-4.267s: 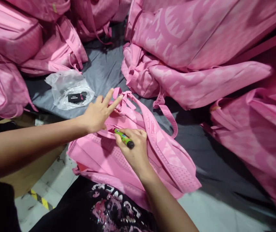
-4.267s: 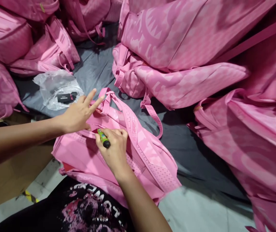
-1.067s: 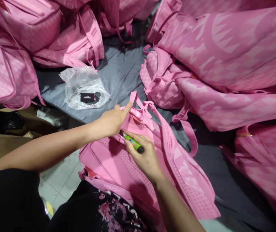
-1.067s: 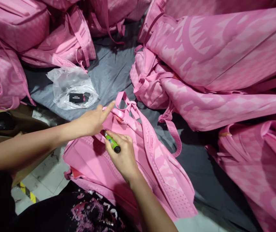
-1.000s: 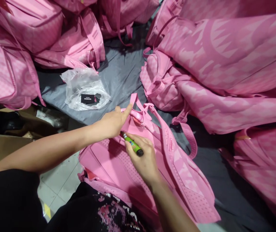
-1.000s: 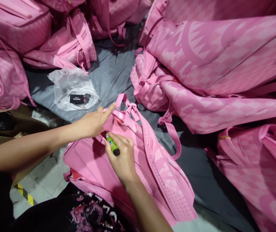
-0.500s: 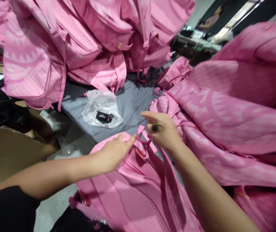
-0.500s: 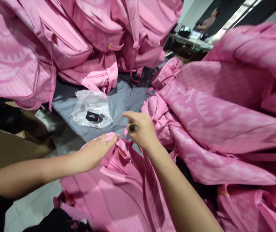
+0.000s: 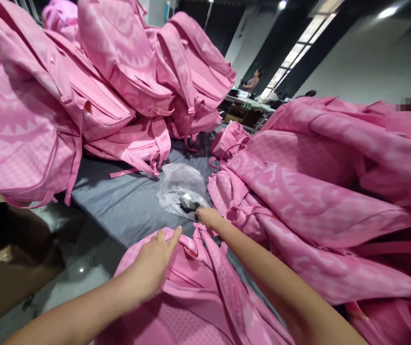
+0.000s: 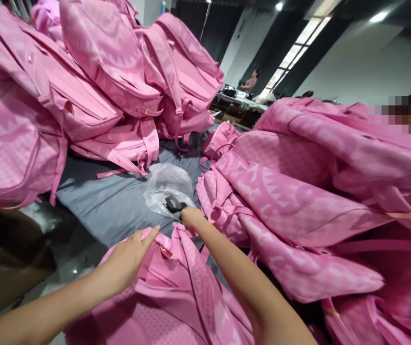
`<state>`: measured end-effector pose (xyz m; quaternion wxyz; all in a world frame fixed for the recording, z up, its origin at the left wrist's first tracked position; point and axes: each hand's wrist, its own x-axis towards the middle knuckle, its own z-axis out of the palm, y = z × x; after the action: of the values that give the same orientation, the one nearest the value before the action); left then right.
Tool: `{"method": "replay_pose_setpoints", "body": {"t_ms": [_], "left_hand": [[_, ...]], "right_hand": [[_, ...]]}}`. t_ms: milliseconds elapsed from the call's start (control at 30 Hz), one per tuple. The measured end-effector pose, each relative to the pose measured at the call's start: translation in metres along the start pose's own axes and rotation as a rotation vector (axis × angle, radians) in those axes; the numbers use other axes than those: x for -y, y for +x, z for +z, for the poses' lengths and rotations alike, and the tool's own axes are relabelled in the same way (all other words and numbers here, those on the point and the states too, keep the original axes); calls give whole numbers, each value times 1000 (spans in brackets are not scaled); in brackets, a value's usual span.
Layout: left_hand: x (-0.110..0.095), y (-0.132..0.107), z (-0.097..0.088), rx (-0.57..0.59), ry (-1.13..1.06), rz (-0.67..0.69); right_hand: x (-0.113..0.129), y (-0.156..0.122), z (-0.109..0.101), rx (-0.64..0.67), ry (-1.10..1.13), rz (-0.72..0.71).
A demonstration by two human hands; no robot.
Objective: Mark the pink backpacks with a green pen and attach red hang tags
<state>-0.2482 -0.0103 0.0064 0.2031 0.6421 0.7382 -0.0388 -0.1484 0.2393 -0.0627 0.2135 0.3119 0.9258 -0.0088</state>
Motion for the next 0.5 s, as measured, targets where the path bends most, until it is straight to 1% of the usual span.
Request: {"method": "replay_pose_setpoints", "body": {"t_ms": [33, 100, 167, 267, 367, 433, 500], "left_hand": [[1, 1, 1, 14, 7, -8], [3, 4, 7, 25, 31, -17], [5, 7, 14, -4, 47, -9], [7, 11, 22, -52, 53, 14], [7, 13, 23, -57, 67, 5], [7, 13, 22, -54, 70, -3], [6, 14, 19, -61, 71, -3]], "right_hand": [[-10, -5, 5, 0, -4, 30], [-18, -14, 12, -53, 0, 92], [-13, -16, 15, -139, 12, 152], [1, -1, 13, -231, 40, 248], [6, 20, 9, -230, 69, 319], [4, 28, 9, -207, 82, 303], [-1, 27, 9, -188, 91, 257]]}}
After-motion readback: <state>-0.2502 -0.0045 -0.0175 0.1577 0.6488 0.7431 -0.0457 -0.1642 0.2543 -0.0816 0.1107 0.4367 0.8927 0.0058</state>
